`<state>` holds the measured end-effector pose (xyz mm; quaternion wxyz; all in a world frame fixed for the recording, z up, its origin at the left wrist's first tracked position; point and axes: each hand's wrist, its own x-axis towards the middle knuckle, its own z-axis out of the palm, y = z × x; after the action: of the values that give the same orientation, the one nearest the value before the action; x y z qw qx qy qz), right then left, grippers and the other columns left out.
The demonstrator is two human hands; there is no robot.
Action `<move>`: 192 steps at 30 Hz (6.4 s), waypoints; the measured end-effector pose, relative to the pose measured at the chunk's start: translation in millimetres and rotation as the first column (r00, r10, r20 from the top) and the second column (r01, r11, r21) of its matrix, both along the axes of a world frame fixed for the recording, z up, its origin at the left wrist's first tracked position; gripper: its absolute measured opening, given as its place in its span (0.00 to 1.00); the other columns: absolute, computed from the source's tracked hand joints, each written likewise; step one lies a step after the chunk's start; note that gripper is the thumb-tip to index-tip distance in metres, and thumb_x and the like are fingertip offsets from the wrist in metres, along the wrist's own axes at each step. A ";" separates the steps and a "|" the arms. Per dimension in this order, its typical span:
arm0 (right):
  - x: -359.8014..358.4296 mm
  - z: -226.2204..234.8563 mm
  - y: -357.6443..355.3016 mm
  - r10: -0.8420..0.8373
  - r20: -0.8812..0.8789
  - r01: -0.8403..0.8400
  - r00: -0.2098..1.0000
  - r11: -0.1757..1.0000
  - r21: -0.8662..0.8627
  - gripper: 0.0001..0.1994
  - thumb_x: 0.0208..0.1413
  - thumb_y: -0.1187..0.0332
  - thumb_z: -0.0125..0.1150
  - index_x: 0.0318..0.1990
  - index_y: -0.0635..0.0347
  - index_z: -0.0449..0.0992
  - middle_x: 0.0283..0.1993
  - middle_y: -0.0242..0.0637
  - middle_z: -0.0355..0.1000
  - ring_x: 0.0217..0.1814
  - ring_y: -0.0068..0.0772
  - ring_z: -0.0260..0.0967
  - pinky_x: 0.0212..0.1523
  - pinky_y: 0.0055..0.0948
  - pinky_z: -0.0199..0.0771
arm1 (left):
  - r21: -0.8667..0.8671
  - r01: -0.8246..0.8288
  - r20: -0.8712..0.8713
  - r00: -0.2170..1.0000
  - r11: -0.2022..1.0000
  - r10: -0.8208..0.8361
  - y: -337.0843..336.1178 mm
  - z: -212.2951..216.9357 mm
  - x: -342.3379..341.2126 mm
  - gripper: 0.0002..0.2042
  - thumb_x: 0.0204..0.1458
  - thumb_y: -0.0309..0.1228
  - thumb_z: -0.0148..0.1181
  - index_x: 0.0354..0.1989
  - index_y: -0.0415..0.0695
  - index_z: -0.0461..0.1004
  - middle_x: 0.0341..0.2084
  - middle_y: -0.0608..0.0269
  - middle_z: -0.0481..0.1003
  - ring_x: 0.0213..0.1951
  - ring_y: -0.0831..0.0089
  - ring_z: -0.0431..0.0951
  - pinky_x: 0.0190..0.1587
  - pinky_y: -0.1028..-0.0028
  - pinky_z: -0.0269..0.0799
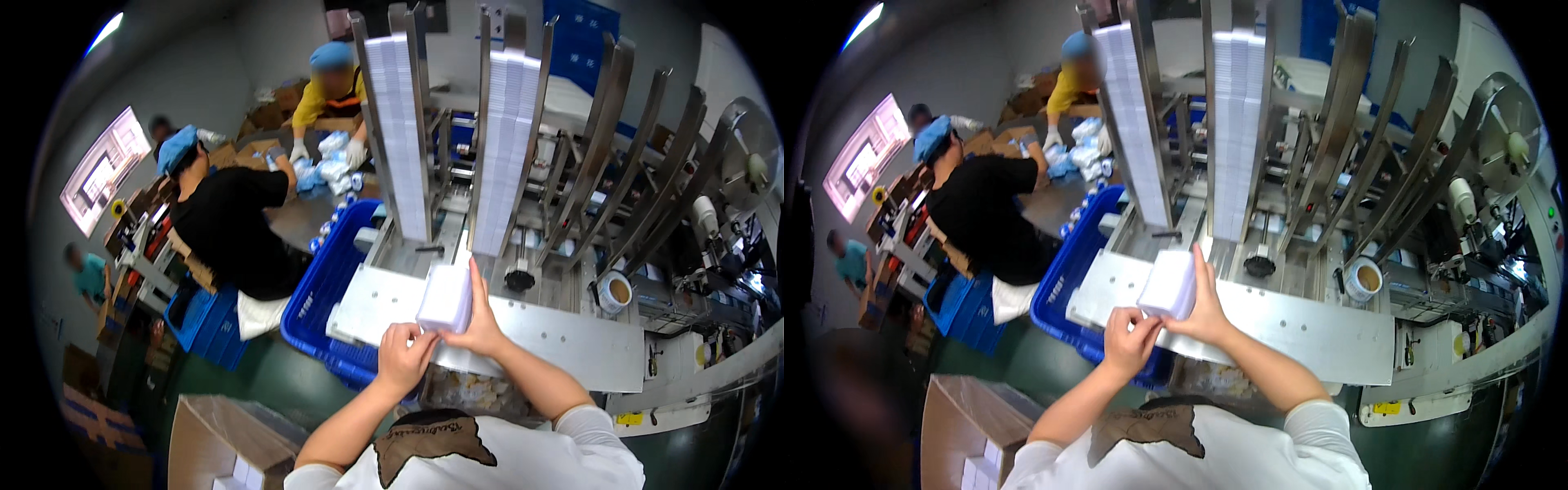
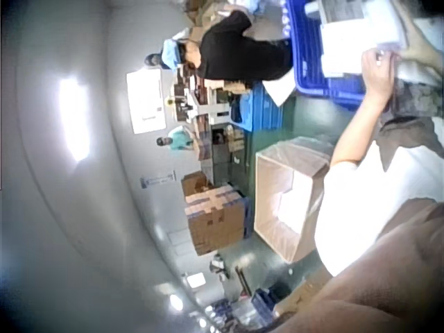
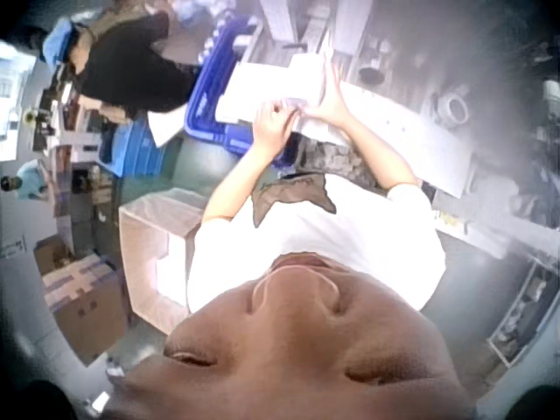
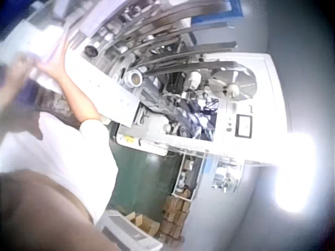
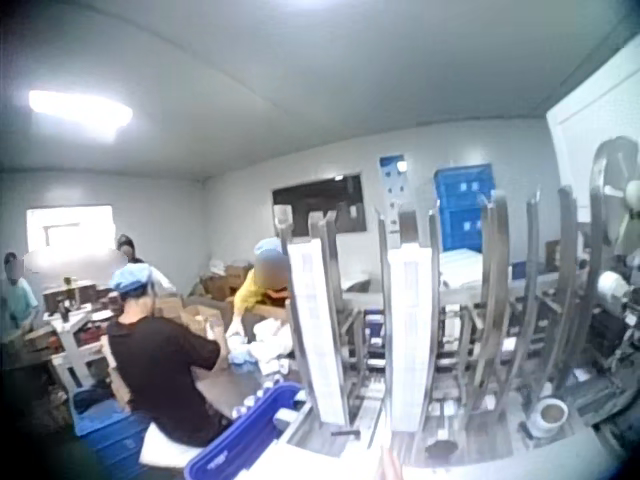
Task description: The person picks up a stack of paper sheets, places them into a vertical guide on a packaging machine, and then uses a screwdriver to tighten a component on the conveyor line.
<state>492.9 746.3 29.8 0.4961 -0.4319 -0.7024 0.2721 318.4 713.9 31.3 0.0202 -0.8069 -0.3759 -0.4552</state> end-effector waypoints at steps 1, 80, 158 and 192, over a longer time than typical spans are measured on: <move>-1.3 -0.1 1.0 -0.025 0.003 0.025 1.000 0.999 0.029 0.58 0.27 0.62 0.69 0.65 0.61 0.32 0.54 0.50 0.49 0.57 0.48 0.51 0.59 0.38 0.49 | -0.027 0.019 0.013 1.000 0.999 -0.018 2.8 -2.3 -1.4 0.09 0.35 0.24 0.65 0.27 0.44 0.73 0.23 0.60 0.64 0.26 0.65 0.65 0.28 0.71 0.62; -183.3 34.2 -138.5 0.808 0.462 -0.859 0.365 0.484 -0.169 0.17 0.35 0.74 0.64 0.38 0.62 0.74 0.39 0.41 0.69 0.43 0.43 0.65 0.45 0.34 0.65 | -0.261 -0.855 -0.361 0.517 0.448 0.776 -332.1 2.5 -402.4 0.04 0.44 0.29 0.55 0.27 0.44 0.72 0.26 0.56 0.72 0.32 0.57 0.73 0.32 0.63 0.69; -1392.7 -427.0 288.6 -0.040 0.569 0.467 0.822 0.620 -0.631 0.41 0.36 0.66 0.65 0.62 0.40 0.51 0.59 0.49 0.56 0.60 0.51 0.54 0.57 0.41 0.59 | -0.914 -0.404 -0.363 0.853 0.034 0.374 140.4 -380.4 -1586.6 0.30 0.40 0.46 0.64 0.50 0.40 0.67 0.49 0.44 0.65 0.54 0.52 0.63 0.55 0.62 0.59; -1487.8 -314.3 434.4 -0.398 -0.138 0.178 0.907 0.659 -0.731 0.15 0.38 0.82 0.57 0.35 0.66 0.63 0.35 0.41 0.71 0.42 0.33 0.69 0.42 0.28 0.66 | -0.552 0.592 0.390 0.806 -0.588 0.445 391.9 -409.2 -1560.7 0.41 0.38 0.28 0.62 0.62 0.43 0.46 0.53 0.54 0.61 0.54 0.60 0.63 0.56 0.63 0.59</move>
<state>-994.9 1180.7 -284.5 0.4267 -0.6503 -0.3872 0.4951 -1242.3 1105.8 -377.9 -0.8651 -0.2040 -0.4537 -0.0640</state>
